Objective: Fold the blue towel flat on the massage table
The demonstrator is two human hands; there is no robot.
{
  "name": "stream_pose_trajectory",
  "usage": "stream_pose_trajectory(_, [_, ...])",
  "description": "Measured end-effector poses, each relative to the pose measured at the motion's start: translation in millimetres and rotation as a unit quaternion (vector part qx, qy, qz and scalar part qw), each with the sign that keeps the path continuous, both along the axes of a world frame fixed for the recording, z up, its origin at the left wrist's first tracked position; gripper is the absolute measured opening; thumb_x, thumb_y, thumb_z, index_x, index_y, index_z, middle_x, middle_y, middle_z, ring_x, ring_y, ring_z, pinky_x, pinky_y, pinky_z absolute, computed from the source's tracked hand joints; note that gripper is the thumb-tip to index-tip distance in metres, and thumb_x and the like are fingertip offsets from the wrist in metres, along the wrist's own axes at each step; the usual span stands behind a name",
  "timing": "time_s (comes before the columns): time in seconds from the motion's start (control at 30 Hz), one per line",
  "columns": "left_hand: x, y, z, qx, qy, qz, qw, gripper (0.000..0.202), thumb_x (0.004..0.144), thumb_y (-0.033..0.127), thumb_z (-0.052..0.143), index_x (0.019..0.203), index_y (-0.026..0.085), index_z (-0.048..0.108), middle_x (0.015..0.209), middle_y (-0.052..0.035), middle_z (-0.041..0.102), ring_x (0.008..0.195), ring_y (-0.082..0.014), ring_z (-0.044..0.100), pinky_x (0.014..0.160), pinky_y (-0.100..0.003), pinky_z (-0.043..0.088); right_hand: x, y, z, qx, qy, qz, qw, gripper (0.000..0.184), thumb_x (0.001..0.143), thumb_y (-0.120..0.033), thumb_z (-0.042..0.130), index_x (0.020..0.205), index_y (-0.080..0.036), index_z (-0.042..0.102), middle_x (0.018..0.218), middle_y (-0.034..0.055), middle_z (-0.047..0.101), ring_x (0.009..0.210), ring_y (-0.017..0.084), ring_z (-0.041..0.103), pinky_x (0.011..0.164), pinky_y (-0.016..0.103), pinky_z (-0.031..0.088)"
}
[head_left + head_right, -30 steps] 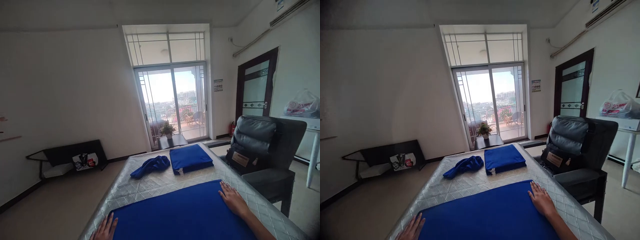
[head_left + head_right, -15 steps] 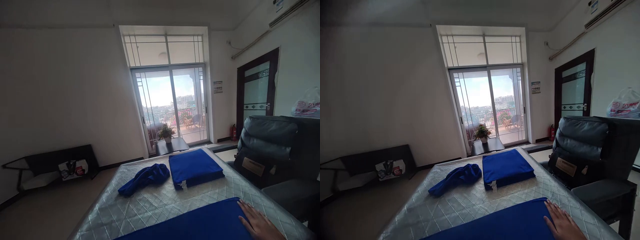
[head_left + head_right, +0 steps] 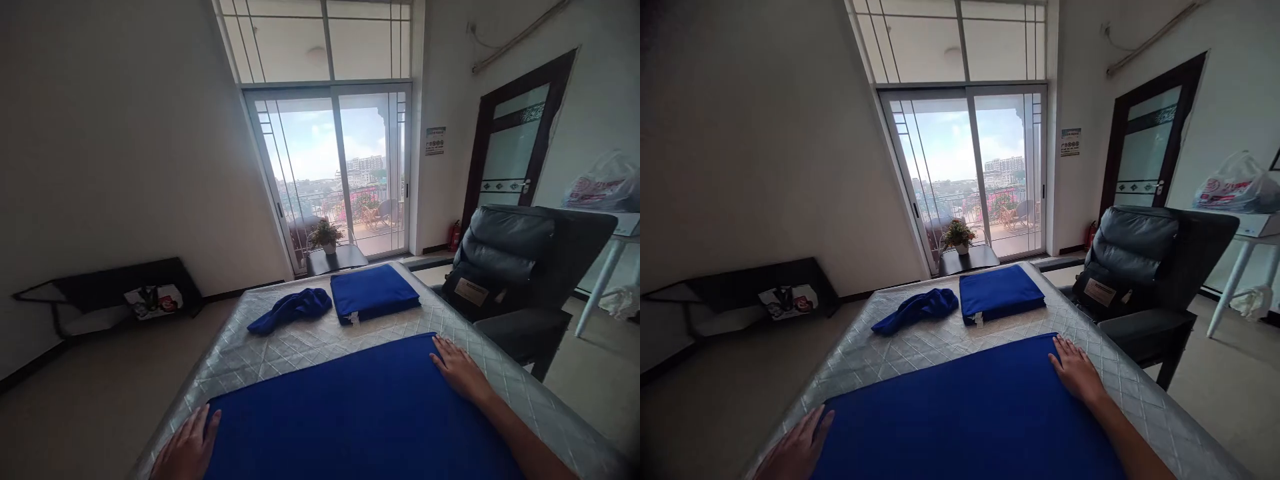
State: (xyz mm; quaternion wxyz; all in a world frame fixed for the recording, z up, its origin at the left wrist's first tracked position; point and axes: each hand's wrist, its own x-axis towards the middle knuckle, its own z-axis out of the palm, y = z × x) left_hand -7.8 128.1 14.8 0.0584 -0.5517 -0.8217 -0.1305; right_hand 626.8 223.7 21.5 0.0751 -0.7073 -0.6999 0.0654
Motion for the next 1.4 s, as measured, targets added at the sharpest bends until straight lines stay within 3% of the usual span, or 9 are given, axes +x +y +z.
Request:
stream_pose_trajectory(0.17, [79.1, -9.0, 37.6, 0.067, -0.036, -0.093, 0.993, 0.065, 0.096, 0.048, 0.023, 0.137, 0.009, 0.056, 0.144, -0.0154, 0.057, 0.135, -0.0281, 0.050, 0.114, -0.045, 0.039, -35.3, -16.7, 25.2, 0.078, -0.050, 0.022, 0.995, 0.059, 0.100, -0.033, 0.026, 0.151, -0.007, 0.042, 0.159, 0.0125, 0.036, 0.148, 0.027, 0.029, 0.122, 0.049, 0.019])
stream_pose_trajectory(0.3, [172.8, -1.7, 49.5, 0.034, -0.041, -0.256, 0.965, 0.048, 0.101, 0.043, 0.032, 0.134, 0.021, 0.059, 0.142, -0.0083, 0.060, 0.132, -0.0229, 0.054, 0.112, -0.040, 0.042, -107.3, -35.5, 38.4, 0.080, -0.001, 0.152, 0.985, 0.056, 0.102, -0.032, 0.026, 0.150, -0.011, 0.044, 0.156, 0.0107, 0.041, 0.146, 0.023, 0.033, 0.122, 0.043, 0.022])
stream_pose_trajectory(0.43, [245.8, 23.5, 49.1, 0.022, -0.028, -0.301, 0.953, 0.046, 0.103, 0.043, 0.034, 0.136, 0.022, 0.058, 0.144, -0.0079, 0.058, 0.134, -0.0222, 0.051, 0.115, -0.038, 0.038, -191.2, -44.5, 41.6, 0.050, 0.044, 0.241, 0.968, 0.057, 0.103, -0.037, 0.027, 0.153, -0.015, 0.041, 0.159, 0.0069, 0.036, 0.149, 0.020, 0.027, 0.122, 0.038, 0.018])
stream_pose_trajectory(0.6, [271.9, 46.7, 25.8, 0.009, -0.028, -0.261, 0.965, 0.052, 0.106, 0.038, 0.022, 0.144, 0.016, 0.050, 0.151, -0.0132, 0.049, 0.143, -0.0235, 0.041, 0.120, -0.044, 0.031, -240.2, -41.3, 26.8, 0.025, 0.035, 0.229, 0.973, 0.058, 0.100, -0.029, 0.027, 0.155, -0.013, 0.037, 0.161, 0.0067, 0.031, 0.151, 0.021, 0.022, 0.122, 0.039, 0.014])
stream_pose_trajectory(0.73, [257.8, 45.0, 8.0, -0.011, -0.017, -0.245, 0.969, 0.058, 0.104, 0.050, 0.022, 0.148, 0.018, 0.045, 0.156, -0.0111, 0.043, 0.147, -0.0233, 0.036, 0.122, -0.045, 0.027, -237.3, -36.7, 14.5, 0.020, 0.022, 0.195, 0.980, 0.060, 0.102, -0.036, 0.023, 0.157, -0.014, 0.032, 0.163, 0.0056, 0.028, 0.151, 0.021, 0.020, 0.123, 0.041, 0.012])
stream_pose_trajectory(0.83, [220.5, 41.5, 6.6, -0.028, -0.010, -0.222, 0.975, 0.062, 0.103, 0.055, 0.019, 0.151, 0.023, 0.042, 0.158, -0.0085, 0.039, 0.148, -0.0220, 0.032, 0.123, -0.046, 0.025, -213.6, -25.4, 11.1, 0.013, 0.011, 0.175, 0.984, 0.062, 0.102, -0.041, 0.022, 0.158, -0.017, 0.030, 0.163, 0.0041, 0.027, 0.152, 0.021, 0.019, 0.123, 0.042, 0.010])
stream_pose_trajectory(1.07, [76.8, 17.4, 14.9, -0.092, -0.004, -0.151, 0.984, 0.057, 0.103, 0.052, 0.027, 0.154, 0.028, 0.035, 0.162, -0.0075, 0.031, 0.151, -0.0245, 0.026, 0.123, -0.048, 0.021, -68.3, 18.8, -6.4, -0.002, -0.064, 0.060, 0.996, 0.064, 0.102, -0.048, 0.020, 0.159, -0.021, 0.026, 0.165, 0.0020, 0.024, 0.152, 0.022, 0.017, 0.123, 0.044, 0.010])
stream_pose_trajectory(1.17, [32.7, 7.4, 10.4, -0.106, -0.006, -0.104, 0.989, 0.061, 0.103, 0.053, 0.025, 0.156, 0.023, 0.029, 0.164, -0.0128, 0.025, 0.151, -0.0298, 0.024, 0.121, -0.054, 0.021, -22.2, 26.1, -16.7, 0.011, -0.070, 0.007, 0.997, 0.068, 0.101, -0.051, 0.019, 0.160, -0.017, 0.024, 0.165, 0.0043, 0.023, 0.152, 0.023, 0.017, 0.123, 0.045, 0.015])
stream_pose_trajectory(1.4, [-4.0, 8.4, -17.0, -0.088, 0.016, -0.061, 0.994, 0.067, 0.101, 0.058, 0.022, 0.156, 0.021, 0.029, 0.164, -0.0128, 0.025, 0.150, -0.0281, 0.027, 0.121, -0.049, 0.024, -14.5, 26.9, -22.7, 0.016, -0.087, -0.012, 0.996, 0.069, 0.101, -0.051, 0.017, 0.159, -0.015, 0.025, 0.165, 0.0049, 0.023, 0.151, 0.024, 0.018, 0.122, 0.045, 0.018])
